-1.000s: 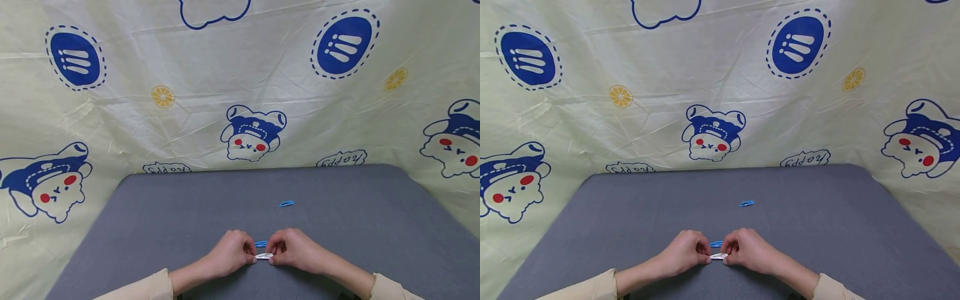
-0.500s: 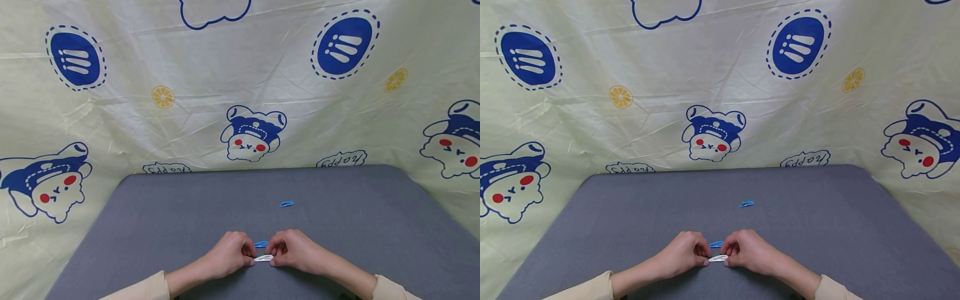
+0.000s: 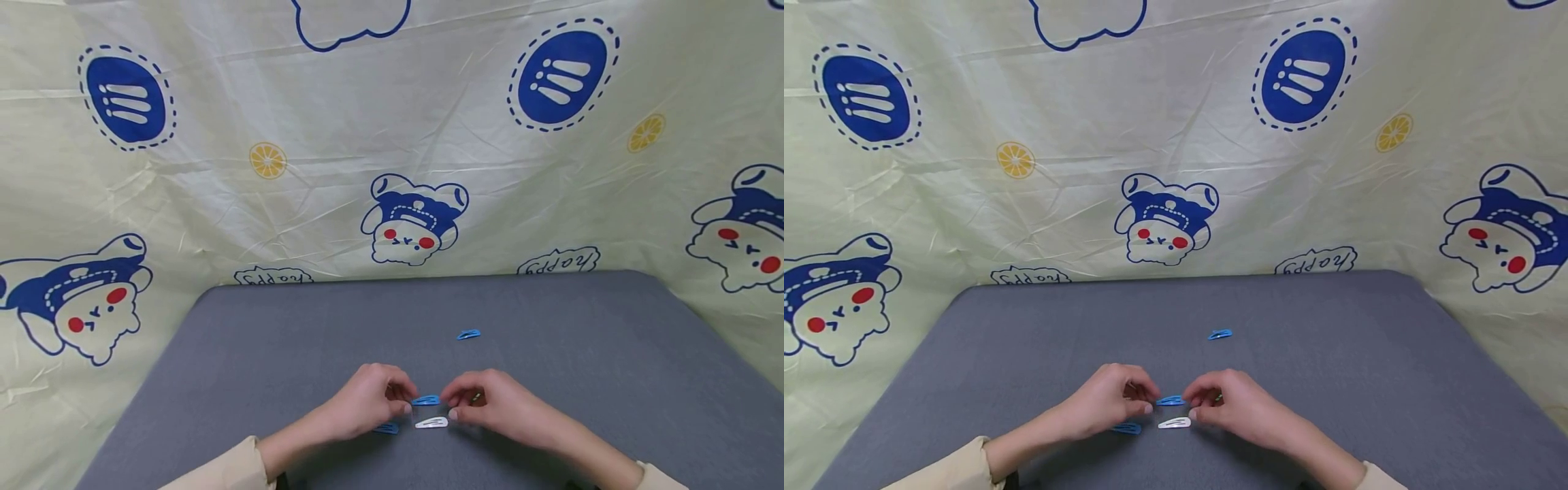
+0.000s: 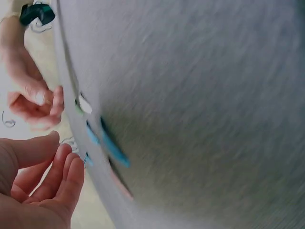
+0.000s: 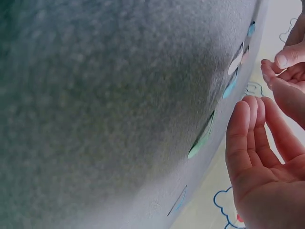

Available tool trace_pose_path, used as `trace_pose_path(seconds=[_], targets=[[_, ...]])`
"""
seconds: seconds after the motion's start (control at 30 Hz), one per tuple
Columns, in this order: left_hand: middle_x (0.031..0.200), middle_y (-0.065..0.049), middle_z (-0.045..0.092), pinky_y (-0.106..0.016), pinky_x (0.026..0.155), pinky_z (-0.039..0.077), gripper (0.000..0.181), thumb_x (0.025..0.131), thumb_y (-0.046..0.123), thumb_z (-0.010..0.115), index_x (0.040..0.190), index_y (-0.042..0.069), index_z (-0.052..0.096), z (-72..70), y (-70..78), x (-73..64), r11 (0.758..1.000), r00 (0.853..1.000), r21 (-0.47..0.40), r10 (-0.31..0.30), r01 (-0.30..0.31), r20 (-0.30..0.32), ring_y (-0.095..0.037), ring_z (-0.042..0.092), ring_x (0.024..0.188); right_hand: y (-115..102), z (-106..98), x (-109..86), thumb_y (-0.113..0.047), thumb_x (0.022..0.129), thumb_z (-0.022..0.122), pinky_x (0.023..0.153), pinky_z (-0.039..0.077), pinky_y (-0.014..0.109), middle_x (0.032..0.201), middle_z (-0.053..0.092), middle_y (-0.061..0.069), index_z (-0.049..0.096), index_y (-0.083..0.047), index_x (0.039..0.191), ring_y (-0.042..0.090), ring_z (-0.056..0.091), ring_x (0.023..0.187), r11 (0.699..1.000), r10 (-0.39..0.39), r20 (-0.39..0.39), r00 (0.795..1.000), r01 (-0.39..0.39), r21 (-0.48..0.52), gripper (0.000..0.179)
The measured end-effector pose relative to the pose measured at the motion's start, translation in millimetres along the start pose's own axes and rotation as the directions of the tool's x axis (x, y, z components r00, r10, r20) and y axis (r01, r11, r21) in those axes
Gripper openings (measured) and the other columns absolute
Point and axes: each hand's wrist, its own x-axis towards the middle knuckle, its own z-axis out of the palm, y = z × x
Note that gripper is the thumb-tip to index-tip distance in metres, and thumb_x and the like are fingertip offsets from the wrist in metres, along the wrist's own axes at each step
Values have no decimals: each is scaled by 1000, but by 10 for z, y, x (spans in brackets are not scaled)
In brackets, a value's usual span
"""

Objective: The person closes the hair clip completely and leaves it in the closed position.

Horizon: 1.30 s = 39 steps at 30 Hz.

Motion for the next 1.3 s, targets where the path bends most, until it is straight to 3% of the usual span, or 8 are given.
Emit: trace_pose_path(seconds=[0.17,0.43,0.73,0.9,1.07,1.3], targets=[[85,3,68,-22,70,51,11,84,0,75,95,3,74,-113,8,97,1000,1000,-17,-12,12,-7,-3,60,73,-5,-79,-20,-19,90,73,67,52,28,89,67,-6,71,-7,107,10,62,77,1000,-12,-33,999,11,-20,21],[85,5,68,-25,69,49,14,87,7,74,101,3,74,-230,7,341,997,998,-66,-52,50,-38,-13,60,78,-12,-240,17,-22,92,71,74,52,30,95,68,-3,71,-9,109,10,62,84,993,20,-97,995,-31,-110,21],[90,2,68,-30,75,48,14,89,11,73,102,7,76,-219,-9,648,968,981,-199,-173,152,-92,-17,58,84,63,-429,75,-23,93,70,77,52,30,96,68,-6,71,-9,110,10,61,86,985,6,-159,987,-34,-169,23],[91,3,67,-31,77,47,15,89,11,74,103,8,76,-194,-34,799,963,977,-199,-201,183,-74,-17,57,86,152,-539,117,-21,92,71,76,52,29,95,67,-8,72,-9,109,11,61,85,973,21,-208,978,-67,-219,21],[93,0,68,-36,83,51,19,88,10,74,105,2,74,-160,-72,911,936,966,-253,-257,243,-21,-17,60,85,262,-634,171,-19,91,72,75,52,29,93,66,-8,72,-9,109,12,60,84,958,20,-241,970,-87,-273,20],[94,-3,68,-42,87,51,20,88,8,72,106,-2,73,-110,-103,1072,923,956,-258,-293,287,15,-18,59,82,390,-761,255,-17,92,70,76,52,33,94,66,-7,71,-7,110,12,60,85,934,-12,-226,974,-70,-350,20]])
